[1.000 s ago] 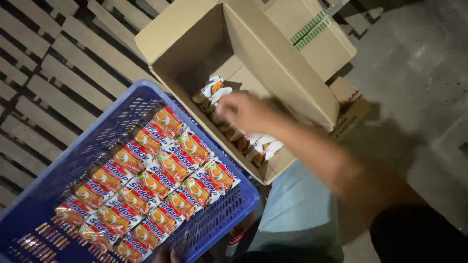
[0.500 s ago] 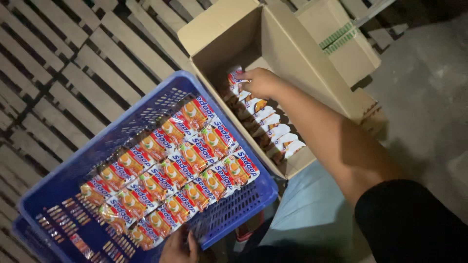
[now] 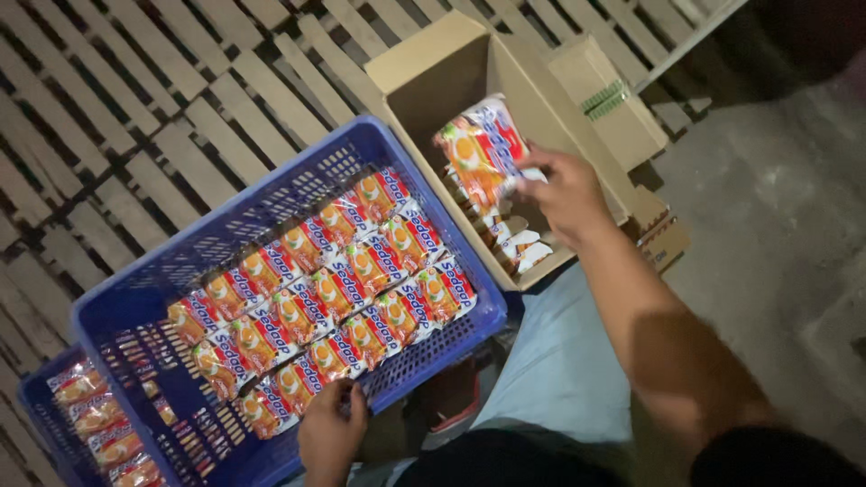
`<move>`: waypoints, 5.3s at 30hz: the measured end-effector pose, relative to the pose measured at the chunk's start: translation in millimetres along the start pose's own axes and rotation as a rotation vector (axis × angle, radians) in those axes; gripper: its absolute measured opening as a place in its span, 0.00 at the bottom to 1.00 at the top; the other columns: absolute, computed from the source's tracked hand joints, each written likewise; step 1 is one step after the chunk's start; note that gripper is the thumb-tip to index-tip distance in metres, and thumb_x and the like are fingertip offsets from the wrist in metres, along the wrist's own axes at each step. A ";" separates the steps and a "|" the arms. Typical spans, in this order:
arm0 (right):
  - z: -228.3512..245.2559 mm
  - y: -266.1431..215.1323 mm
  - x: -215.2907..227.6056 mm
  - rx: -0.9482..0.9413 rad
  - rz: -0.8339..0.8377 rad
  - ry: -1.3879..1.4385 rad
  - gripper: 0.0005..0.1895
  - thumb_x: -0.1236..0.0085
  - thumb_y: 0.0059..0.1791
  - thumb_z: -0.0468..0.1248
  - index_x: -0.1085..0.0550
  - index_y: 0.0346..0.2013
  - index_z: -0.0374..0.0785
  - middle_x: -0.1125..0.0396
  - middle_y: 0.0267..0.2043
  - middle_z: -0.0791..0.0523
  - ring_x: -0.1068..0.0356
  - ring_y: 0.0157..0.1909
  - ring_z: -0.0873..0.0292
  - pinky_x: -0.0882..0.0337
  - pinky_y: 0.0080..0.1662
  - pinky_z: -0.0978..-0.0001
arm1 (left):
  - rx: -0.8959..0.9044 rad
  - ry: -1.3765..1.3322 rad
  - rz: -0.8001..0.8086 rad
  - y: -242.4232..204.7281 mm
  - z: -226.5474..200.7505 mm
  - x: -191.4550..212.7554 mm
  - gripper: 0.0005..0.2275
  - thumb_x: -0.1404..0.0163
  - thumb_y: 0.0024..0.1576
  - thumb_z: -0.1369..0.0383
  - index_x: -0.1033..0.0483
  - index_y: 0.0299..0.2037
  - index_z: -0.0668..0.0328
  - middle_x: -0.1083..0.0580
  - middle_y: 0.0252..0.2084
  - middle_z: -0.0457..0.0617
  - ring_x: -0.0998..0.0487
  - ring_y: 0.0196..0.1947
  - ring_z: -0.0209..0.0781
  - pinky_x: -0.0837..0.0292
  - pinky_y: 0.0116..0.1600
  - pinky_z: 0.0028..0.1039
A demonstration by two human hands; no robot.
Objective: The person transfers small packaged food items from a blue plastic basket into a cardboard box. They pick up each package individually and place it into the box, repeating the process until the basket is empty.
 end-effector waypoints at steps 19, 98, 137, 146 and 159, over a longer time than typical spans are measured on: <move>-35.2 -223.4 -51.9 -0.051 0.299 0.302 0.28 0.32 0.36 0.12 0.28 0.45 0.34 0.28 0.67 0.48 0.28 0.63 0.54 0.23 0.53 0.67 | -0.387 -1.496 0.394 -32.3 -110.5 -4.4 0.32 0.42 0.64 0.72 0.43 0.77 0.65 0.23 0.58 0.64 0.17 0.48 0.44 0.14 0.53 0.32; -93.3 -148.2 -81.6 0.929 0.254 -1.325 0.06 0.38 0.50 0.46 0.19 0.32 0.51 0.22 0.40 0.61 0.25 0.56 0.53 0.40 0.73 0.48 | 0.168 -0.161 0.390 65.8 5.2 17.4 0.33 0.51 0.60 0.40 0.24 0.69 0.55 0.20 0.60 0.66 0.22 0.66 0.69 0.28 0.67 0.58; 11.5 -149.3 -77.4 0.513 0.477 -0.888 0.19 0.32 0.48 0.49 0.18 0.47 0.42 0.25 0.56 0.55 0.30 0.53 0.46 0.33 0.58 0.48 | 0.195 0.168 0.379 72.0 38.3 -25.2 0.22 0.47 0.59 0.44 0.19 0.61 0.34 0.11 0.47 0.39 0.08 0.44 0.41 0.15 0.51 0.40; 37.0 17.7 -33.6 0.370 0.338 -0.805 0.11 0.45 0.51 0.39 0.19 0.46 0.45 0.23 0.46 0.52 0.25 0.48 0.47 0.28 0.52 0.52 | 0.059 0.173 0.200 53.4 71.5 -37.4 0.18 0.45 0.59 0.48 0.18 0.59 0.30 0.14 0.45 0.34 0.10 0.38 0.35 0.17 0.46 0.34; -60.7 137.2 -77.0 -0.131 0.653 -1.326 0.27 0.49 0.56 0.50 0.28 0.71 0.55 0.35 0.69 0.49 0.32 0.67 0.40 0.30 0.60 0.44 | 0.164 0.087 0.058 2.2 33.7 -10.8 0.17 0.46 0.58 0.48 0.17 0.56 0.29 0.14 0.42 0.31 0.12 0.38 0.35 0.19 0.45 0.32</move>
Point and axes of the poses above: each hand's wrist, its own y-axis towards the middle knuckle, its own x-axis out of the back of the hand, z = x × y, the point moved 1 cm from there along y, towards the middle knuckle
